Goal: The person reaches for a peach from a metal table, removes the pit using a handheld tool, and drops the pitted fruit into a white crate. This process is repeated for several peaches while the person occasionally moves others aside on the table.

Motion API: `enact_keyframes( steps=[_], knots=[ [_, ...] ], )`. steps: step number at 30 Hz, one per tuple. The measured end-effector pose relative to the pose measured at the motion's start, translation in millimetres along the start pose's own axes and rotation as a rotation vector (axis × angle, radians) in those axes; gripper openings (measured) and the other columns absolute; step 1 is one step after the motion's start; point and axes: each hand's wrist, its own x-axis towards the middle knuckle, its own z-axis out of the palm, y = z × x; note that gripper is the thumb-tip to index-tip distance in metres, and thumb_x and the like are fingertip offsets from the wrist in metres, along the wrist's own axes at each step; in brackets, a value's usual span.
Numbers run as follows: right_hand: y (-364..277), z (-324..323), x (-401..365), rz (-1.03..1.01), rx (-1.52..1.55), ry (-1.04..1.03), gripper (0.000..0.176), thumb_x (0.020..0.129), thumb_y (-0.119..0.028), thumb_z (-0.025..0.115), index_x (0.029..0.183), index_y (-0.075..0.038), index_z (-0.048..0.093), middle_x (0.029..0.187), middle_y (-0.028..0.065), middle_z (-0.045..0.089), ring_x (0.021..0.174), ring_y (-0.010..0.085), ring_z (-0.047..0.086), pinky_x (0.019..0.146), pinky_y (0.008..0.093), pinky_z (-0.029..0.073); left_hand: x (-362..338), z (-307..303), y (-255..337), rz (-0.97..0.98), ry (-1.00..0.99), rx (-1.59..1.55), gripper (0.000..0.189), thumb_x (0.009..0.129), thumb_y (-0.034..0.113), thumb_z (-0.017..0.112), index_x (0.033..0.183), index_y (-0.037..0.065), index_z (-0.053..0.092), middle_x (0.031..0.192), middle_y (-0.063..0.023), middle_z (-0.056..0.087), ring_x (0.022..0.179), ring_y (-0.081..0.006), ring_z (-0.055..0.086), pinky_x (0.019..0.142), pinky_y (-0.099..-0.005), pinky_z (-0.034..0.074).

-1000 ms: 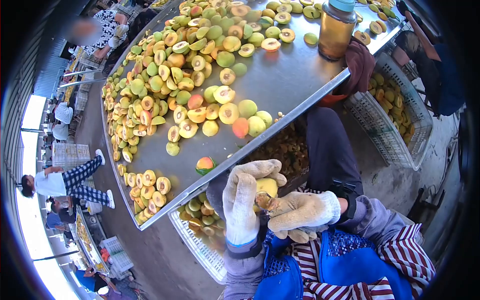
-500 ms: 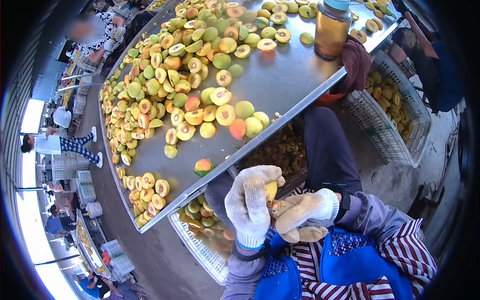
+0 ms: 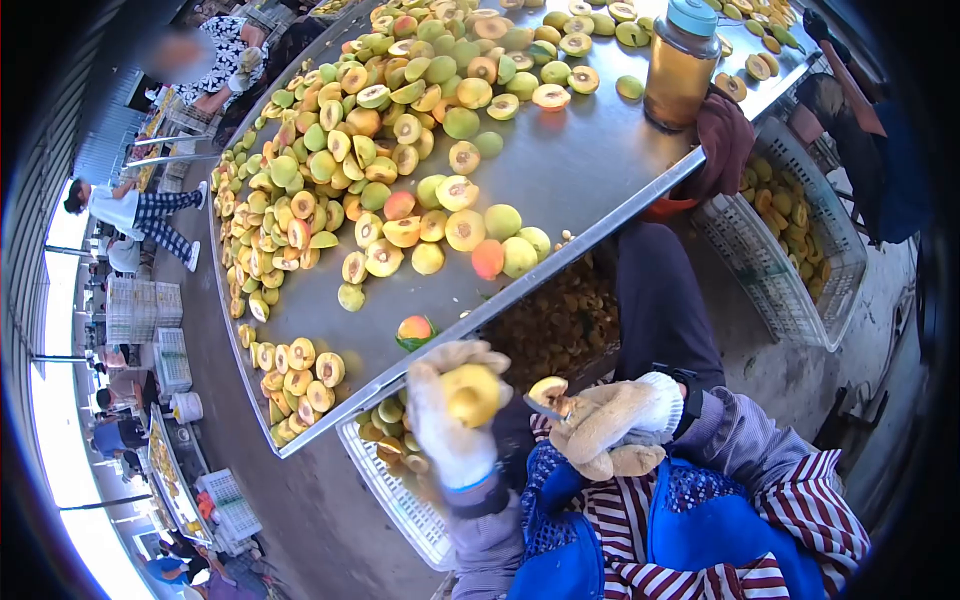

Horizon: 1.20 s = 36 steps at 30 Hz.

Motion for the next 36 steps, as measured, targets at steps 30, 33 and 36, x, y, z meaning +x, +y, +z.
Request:
enact_keyframes(
  steps=[30, 33, 36],
  knots=[
    [-20, 15, 12, -0.368, -0.869, 0.941, 0.027, 0.088, -0.023, 0.072, 0.104, -0.004, 0.062, 0.081, -0.0012, 0.065, 0.07, 0.0051, 0.063, 0.063, 0.0209, 0.049, 155, 5, -86, -0.202, -0.199, 0.32, 0.05, 0.098, 0.042, 0.051, 0.13, 0.004, 0.055, 0.108, -0.0094, 0.065, 0.086, -0.0157, 0.065, 0.066, -0.027, 0.054],
    [-16, 23, 15, -0.453, -0.678, 0.849, 0.025, 0.092, -0.023, 0.068, 0.107, -0.004, 0.059, 0.079, -0.0015, 0.063, 0.066, 0.0041, 0.06, 0.059, 0.0201, 0.047, 119, -1, -66, -0.229, -0.324, -0.217, 0.055, 0.101, 0.049, 0.044, 0.129, 0.003, 0.053, 0.109, -0.0114, 0.065, 0.088, -0.0202, 0.067, 0.064, -0.0299, 0.056],
    [-19, 26, 13, -0.358, -0.832, 0.829, 0.03, 0.097, -0.023, 0.061, 0.117, -0.002, 0.052, 0.076, 0.0015, 0.063, 0.063, 0.0069, 0.062, 0.054, 0.0207, 0.049, 80, 1, -40, -0.236, -0.4, -0.297, 0.056, 0.101, 0.051, 0.042, 0.128, 0.003, 0.053, 0.116, -0.0153, 0.063, 0.097, -0.0256, 0.066, 0.067, -0.0324, 0.058]
  ],
)
